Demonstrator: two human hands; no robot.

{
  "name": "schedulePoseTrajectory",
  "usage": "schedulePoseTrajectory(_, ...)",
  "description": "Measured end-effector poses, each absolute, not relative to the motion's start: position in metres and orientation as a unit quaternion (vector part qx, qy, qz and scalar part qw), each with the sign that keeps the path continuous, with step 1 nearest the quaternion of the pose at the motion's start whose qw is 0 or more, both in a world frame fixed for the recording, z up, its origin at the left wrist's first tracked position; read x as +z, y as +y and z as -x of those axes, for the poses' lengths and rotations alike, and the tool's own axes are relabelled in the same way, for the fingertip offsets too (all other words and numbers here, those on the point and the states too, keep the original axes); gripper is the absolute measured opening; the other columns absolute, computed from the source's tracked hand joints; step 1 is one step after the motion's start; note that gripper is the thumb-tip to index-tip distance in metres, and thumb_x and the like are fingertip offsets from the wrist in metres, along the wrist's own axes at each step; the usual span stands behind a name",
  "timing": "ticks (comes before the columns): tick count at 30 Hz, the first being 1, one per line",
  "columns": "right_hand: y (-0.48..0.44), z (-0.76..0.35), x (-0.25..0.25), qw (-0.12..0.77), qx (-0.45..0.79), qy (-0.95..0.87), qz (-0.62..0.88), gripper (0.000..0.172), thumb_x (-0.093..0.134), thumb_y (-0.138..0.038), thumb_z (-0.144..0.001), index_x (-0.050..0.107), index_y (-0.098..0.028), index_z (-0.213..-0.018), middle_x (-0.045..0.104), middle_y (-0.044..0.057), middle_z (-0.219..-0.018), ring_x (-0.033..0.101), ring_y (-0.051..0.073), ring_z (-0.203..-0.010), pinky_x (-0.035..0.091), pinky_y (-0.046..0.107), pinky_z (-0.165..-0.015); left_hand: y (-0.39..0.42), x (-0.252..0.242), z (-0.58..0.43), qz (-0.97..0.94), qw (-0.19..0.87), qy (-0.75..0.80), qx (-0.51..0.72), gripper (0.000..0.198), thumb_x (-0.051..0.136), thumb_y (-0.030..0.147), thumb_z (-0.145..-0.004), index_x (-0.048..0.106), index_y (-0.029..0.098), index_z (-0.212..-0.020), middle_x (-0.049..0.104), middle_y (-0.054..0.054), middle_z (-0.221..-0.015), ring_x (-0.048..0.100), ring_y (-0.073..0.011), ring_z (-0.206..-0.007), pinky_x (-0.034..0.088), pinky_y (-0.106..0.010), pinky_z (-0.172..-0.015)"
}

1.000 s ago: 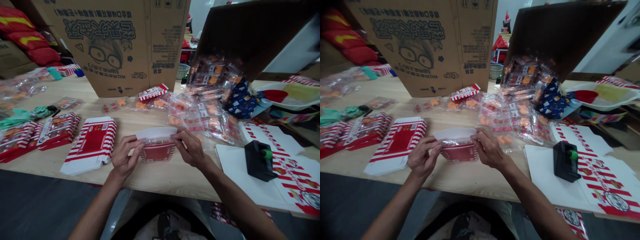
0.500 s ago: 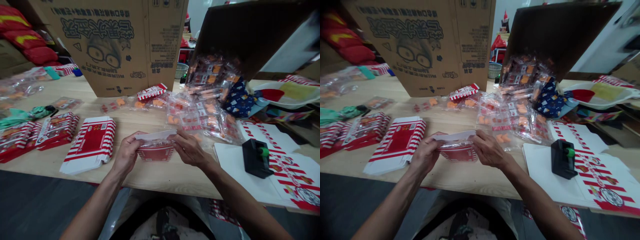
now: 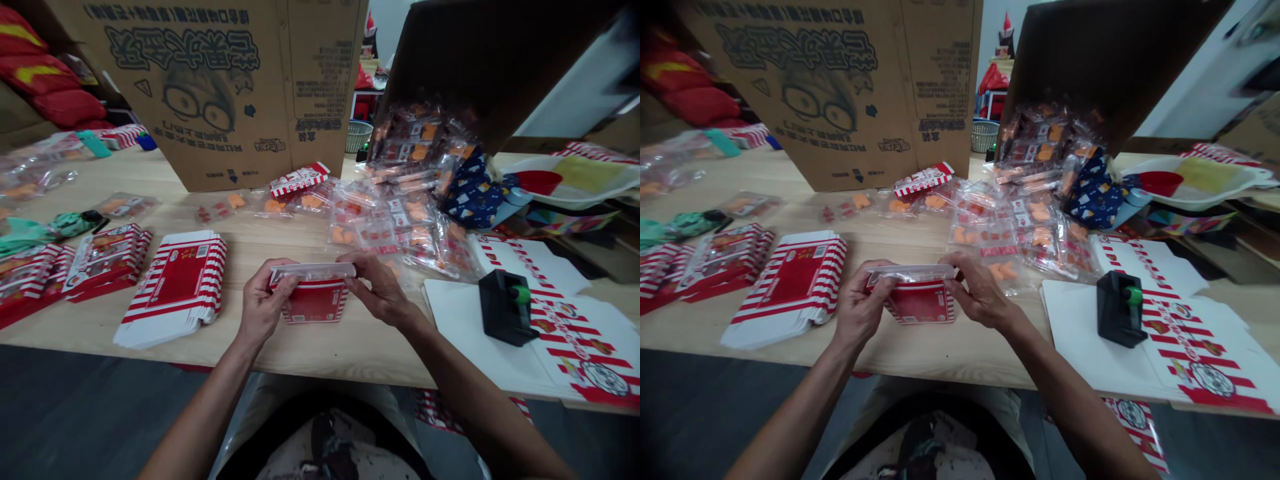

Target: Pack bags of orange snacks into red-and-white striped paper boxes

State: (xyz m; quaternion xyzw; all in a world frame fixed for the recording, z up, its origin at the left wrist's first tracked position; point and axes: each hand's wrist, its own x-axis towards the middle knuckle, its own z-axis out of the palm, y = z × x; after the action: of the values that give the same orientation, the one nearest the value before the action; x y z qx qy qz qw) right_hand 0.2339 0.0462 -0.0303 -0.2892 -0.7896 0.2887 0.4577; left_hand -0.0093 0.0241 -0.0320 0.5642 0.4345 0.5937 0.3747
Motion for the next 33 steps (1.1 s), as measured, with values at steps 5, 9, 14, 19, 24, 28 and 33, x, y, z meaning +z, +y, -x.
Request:
schedulePoseTrajectory(5, 0.042, -0.219, -0.047, 0.572, 0.239, -0.729, 0.29, 0.046, 0.053, -0.015, -0.098, 0.04, -0.03, -0.14, 0.061, 0.008, -0.121, 0.065, 0.018, -0.095, 0.057, 0.031, -0.075, 0.019, -0.043, -0.004, -0.51, 0.336, 0.342, 0.714, 0.036, 0.067, 0.035, -0.093, 0.051, 0.03, -0.125, 0.058, 0.002, -0.084, 0.058, -0.0132, -0.075, 0.049, -0.025, -0.073)
schedulePoseTrajectory(9, 0.037, -0.217, -0.046, 0.568, 0.144, -0.749, 0.308, 0.037, 0.051, -0.009, -0.097, 0.053, -0.027, -0.129, 0.065, 0.008, -0.114, 0.066, 0.019, -0.097, 0.057, 0.033, -0.078, 0.016, -0.051, -0.01, -0.52, 0.194, 0.403, 0.728, 0.014, 0.066, 0.026, -0.095, 0.061, 0.024, -0.108, 0.06, 0.0, -0.091, 0.058, -0.0115, -0.082, 0.047, -0.022, -0.076)
schedulePoseTrajectory(14, 0.04, -0.227, -0.03, 0.518, 0.123, -0.799, 0.278, 0.026, 0.05, -0.008, -0.097, 0.06, -0.024, -0.115, 0.063, 0.01, -0.115, 0.062, 0.023, -0.11, 0.052, 0.039, -0.09, 0.017, -0.05, -0.009, -0.554, 0.176, 0.412, 0.702, 0.015, 0.059, 0.03, -0.098, 0.071, 0.021, -0.095, 0.066, -0.003, -0.09, 0.061, -0.016, -0.09, 0.048, -0.027, -0.083)
schedulePoseTrajectory(19, 0.041, -0.224, -0.024, 0.53, 0.304, -0.731, 0.305, 0.031, 0.051, -0.019, -0.1, 0.054, -0.03, -0.128, 0.061, 0.004, -0.105, 0.06, 0.018, -0.088, 0.052, 0.032, -0.076, 0.017, -0.035, -0.003, -0.498, 0.328, 0.377, 0.709, 0.035, 0.073, 0.029, -0.088, 0.065, 0.03, -0.122, 0.06, 0.001, -0.086, 0.053, -0.0133, -0.072, 0.043, -0.024, -0.065)
schedulePoseTrajectory(24, 0.04, -0.224, -0.011, 0.482, 0.317, -0.76, 0.299, 0.033, 0.053, -0.018, -0.1, 0.065, -0.033, -0.127, 0.065, 0.004, -0.109, 0.063, 0.019, -0.098, 0.051, 0.034, -0.085, 0.018, -0.024, 0.008, -0.577, 0.396, 0.345, 0.625, 0.016, 0.063, 0.028, -0.094, 0.075, 0.025, -0.105, 0.063, -0.007, -0.102, 0.06, -0.0203, -0.095, 0.047, -0.031, -0.08)
schedulePoseTrajectory(28, 0.042, -0.239, -0.009, 0.465, 0.19, -0.832, 0.236, 0.042, 0.051, -0.011, -0.098, 0.065, -0.033, -0.131, 0.066, 0.007, -0.122, 0.064, 0.021, -0.111, 0.054, 0.038, -0.09, 0.017, -0.03, 0.014, -0.607, 0.386, 0.289, 0.632, 0.018, 0.059, 0.03, -0.095, 0.076, 0.025, -0.097, 0.067, -0.009, -0.115, 0.06, -0.0259, -0.112, 0.044, -0.042, -0.099)
schedulePoseTrajectory(33, 0.04, -0.255, -0.012, 0.354, 0.075, -0.914, 0.183, 0.056, 0.053, -0.016, -0.096, 0.045, -0.026, -0.15, 0.054, 0.017, -0.145, 0.058, 0.029, -0.127, 0.056, 0.049, -0.094, 0.01, -0.035, 0.011, -0.632, 0.373, 0.275, 0.621, 0.031, 0.061, 0.05, -0.09, 0.072, 0.023, -0.101, 0.066, -0.013, -0.128, 0.057, -0.0311, -0.123, 0.041, -0.048, -0.106)
